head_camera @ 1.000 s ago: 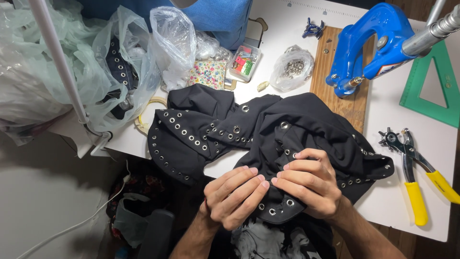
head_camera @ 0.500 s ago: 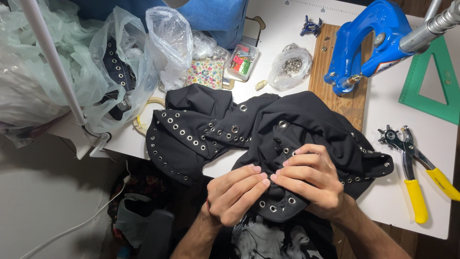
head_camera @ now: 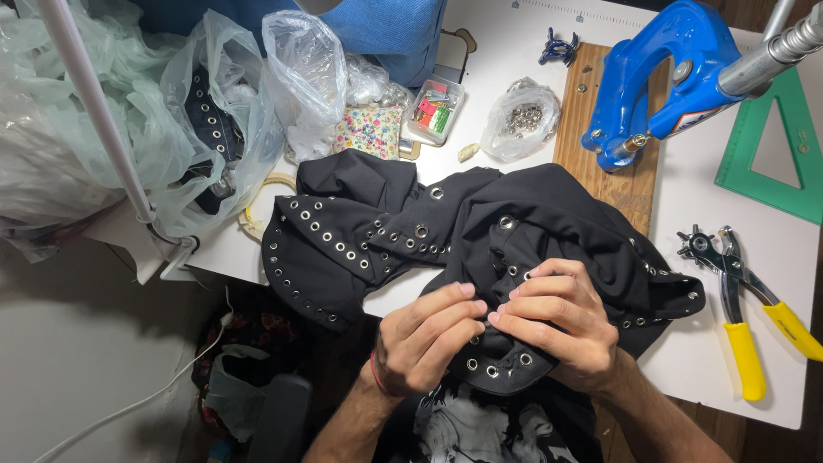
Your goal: Attaching metal eyelets to a black garment using a manual hand press
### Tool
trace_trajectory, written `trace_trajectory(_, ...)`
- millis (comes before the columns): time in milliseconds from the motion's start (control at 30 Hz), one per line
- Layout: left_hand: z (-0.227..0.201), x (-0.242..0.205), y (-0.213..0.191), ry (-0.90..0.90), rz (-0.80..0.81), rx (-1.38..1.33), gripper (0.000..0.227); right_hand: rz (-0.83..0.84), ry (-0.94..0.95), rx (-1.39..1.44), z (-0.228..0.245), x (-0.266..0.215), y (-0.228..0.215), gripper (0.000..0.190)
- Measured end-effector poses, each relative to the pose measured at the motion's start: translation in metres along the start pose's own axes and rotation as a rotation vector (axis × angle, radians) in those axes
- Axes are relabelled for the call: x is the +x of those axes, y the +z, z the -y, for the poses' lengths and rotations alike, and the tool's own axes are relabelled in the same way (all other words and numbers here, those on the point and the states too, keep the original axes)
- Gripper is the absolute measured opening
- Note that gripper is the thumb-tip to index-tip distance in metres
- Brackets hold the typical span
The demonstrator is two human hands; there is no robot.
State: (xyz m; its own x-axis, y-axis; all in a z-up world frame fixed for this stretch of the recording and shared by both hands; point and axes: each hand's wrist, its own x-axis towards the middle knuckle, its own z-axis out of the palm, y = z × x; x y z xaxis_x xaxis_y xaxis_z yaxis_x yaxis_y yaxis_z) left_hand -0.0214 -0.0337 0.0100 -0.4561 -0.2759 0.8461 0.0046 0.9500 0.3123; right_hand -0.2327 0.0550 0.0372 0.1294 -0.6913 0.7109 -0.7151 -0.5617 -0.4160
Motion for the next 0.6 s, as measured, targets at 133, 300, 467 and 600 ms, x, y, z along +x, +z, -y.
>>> trace_trajectory(133,-0.0032,0.0043,-0.0015,0.039,-0.058,0.018,0.009,-0.016,0.007,-0.004,-0.0017,-0.0048,0.0022,0.029)
trace_trajectory(300,-0.0057,0.0056,-0.0016,-0.019,-0.053,-0.024,0.025,-0.028,0.022,-0.02,0.0021,-0.0034,0.0016,0.029)
trace_trajectory(467,-0.0047,-0.0022,0.0047,-0.027,-0.078,-0.08,0.019,-0.026,0.015,-0.01,0.0028,-0.0016,0.0008,0.03)
trace_trajectory(600,-0.0063,0.0,0.0023,-0.054,-0.057,-0.083,0.024,0.009,-0.01,-0.014,0.003,-0.0002,-0.0039,0.026)
